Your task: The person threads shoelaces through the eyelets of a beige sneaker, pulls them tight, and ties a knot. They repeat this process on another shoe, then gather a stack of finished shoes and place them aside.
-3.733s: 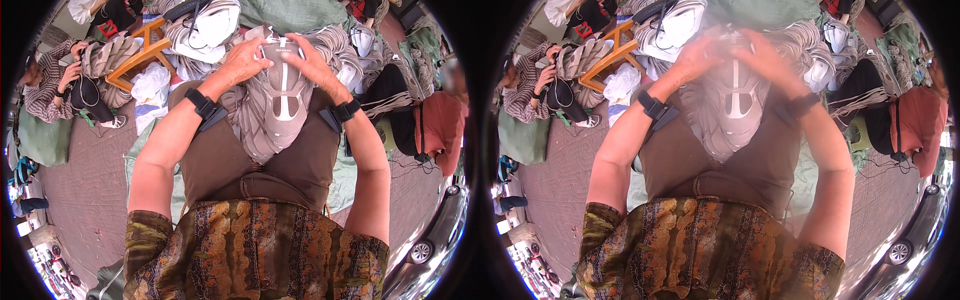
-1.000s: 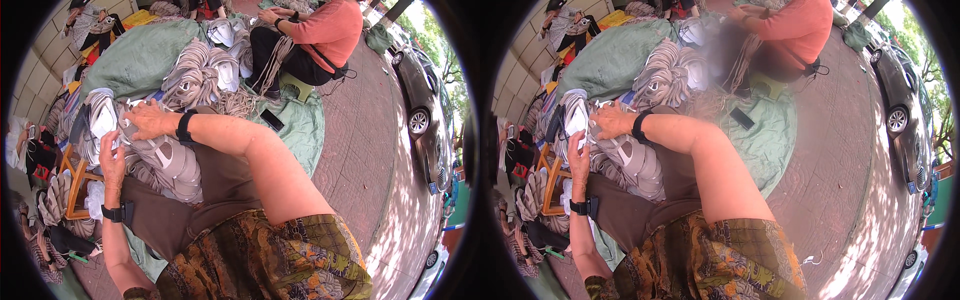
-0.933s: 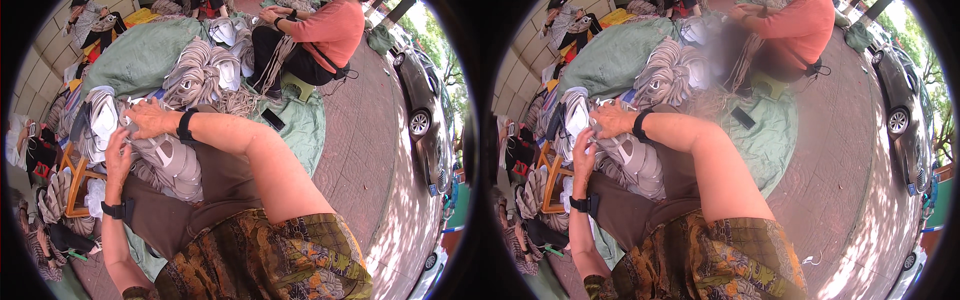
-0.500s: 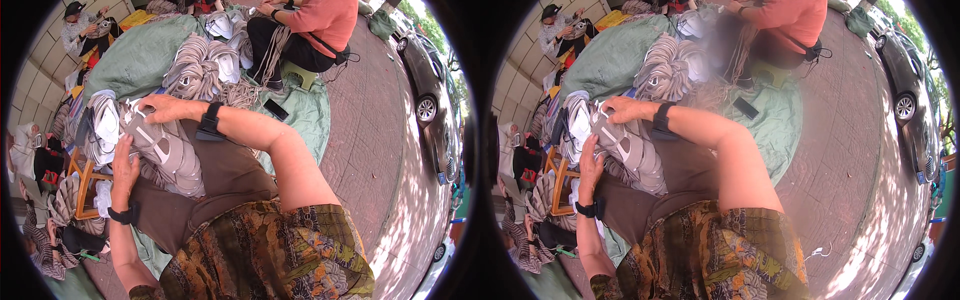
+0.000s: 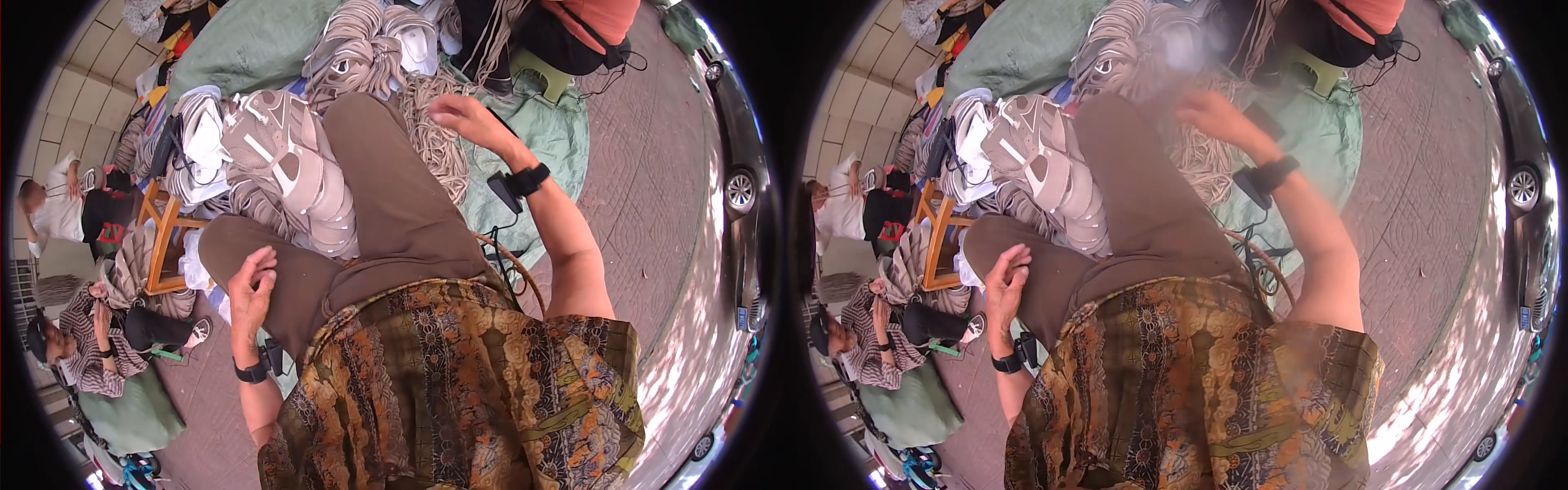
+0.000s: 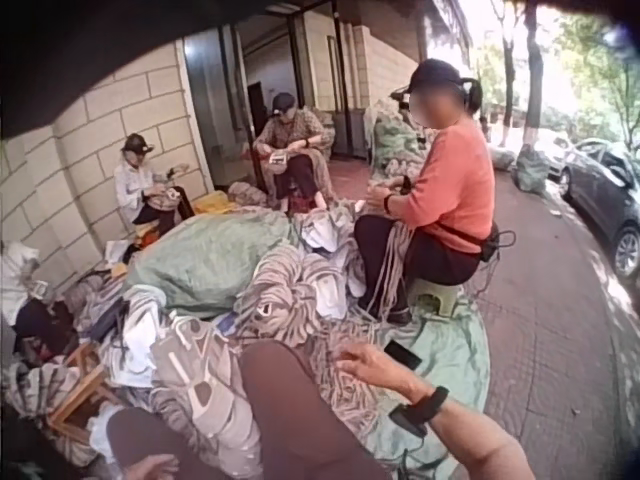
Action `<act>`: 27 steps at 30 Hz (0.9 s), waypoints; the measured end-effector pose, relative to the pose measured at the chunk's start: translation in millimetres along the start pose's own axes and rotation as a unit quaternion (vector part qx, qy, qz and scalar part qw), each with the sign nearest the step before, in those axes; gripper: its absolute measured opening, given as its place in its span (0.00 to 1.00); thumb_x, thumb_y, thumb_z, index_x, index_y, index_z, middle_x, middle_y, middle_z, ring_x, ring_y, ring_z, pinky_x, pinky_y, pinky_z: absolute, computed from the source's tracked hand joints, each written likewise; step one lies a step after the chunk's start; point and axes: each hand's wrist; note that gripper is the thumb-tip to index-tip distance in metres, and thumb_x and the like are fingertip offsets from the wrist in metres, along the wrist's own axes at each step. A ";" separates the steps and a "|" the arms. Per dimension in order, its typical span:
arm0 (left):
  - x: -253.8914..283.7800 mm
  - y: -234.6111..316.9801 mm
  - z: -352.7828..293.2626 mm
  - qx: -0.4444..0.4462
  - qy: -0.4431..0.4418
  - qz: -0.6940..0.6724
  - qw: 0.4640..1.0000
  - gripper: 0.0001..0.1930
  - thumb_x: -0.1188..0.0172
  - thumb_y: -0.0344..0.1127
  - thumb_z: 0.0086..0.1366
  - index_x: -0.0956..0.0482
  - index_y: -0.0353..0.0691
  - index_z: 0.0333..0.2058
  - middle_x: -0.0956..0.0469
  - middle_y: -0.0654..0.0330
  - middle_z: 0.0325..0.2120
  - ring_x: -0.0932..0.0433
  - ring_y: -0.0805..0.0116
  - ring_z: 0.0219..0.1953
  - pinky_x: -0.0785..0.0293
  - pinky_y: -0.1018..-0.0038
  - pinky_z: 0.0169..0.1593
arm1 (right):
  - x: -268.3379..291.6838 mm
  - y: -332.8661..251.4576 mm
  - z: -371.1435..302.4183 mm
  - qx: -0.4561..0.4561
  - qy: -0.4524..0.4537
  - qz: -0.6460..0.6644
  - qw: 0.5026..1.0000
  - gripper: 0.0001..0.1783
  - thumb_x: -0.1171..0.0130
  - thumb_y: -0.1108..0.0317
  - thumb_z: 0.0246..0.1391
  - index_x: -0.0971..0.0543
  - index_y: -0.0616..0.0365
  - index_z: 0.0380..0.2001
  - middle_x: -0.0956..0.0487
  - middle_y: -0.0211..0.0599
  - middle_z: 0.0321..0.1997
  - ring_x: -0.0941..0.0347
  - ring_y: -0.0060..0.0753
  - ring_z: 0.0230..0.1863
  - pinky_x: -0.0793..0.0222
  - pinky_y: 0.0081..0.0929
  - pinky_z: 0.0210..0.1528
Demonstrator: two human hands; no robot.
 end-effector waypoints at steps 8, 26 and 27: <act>-11.3 -23.2 -14.6 0.047 0.061 -0.173 0.982 0.16 0.46 0.27 0.64 0.28 0.31 0.50 0.21 0.53 0.43 0.22 0.69 0.43 0.26 0.76 0.46 | -31.5 88.0 -58.1 -0.162 -0.073 0.086 0.980 0.12 0.44 0.68 0.56 0.25 0.63 0.41 0.22 0.31 0.35 0.28 0.23 0.37 0.32 0.24 0.43; -20.7 -10.8 -0.1 0.133 0.122 -0.131 0.975 0.13 0.44 0.32 0.64 0.25 0.36 0.47 0.19 0.58 0.37 0.23 0.77 0.33 0.30 0.84 0.31 | -122.1 261.2 -35.1 -0.183 -0.178 -0.229 0.939 0.11 0.47 0.63 0.51 0.19 0.50 0.36 0.19 0.44 0.38 0.24 0.48 0.43 0.29 0.38 0.46; -21.1 -10.2 1.4 0.140 0.122 -0.124 0.975 0.13 0.44 0.32 0.64 0.25 0.36 0.47 0.19 0.58 0.37 0.23 0.77 0.33 0.30 0.84 0.31 | -131.5 261.3 -29.3 -0.179 -0.186 -0.240 0.936 0.12 0.47 0.63 0.51 0.19 0.50 0.37 0.19 0.44 0.38 0.24 0.49 0.44 0.29 0.40 0.46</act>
Point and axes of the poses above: each hand's wrist, its own z-axis towards the middle knuckle, its own x-axis out of the back of the hand, y = z × x
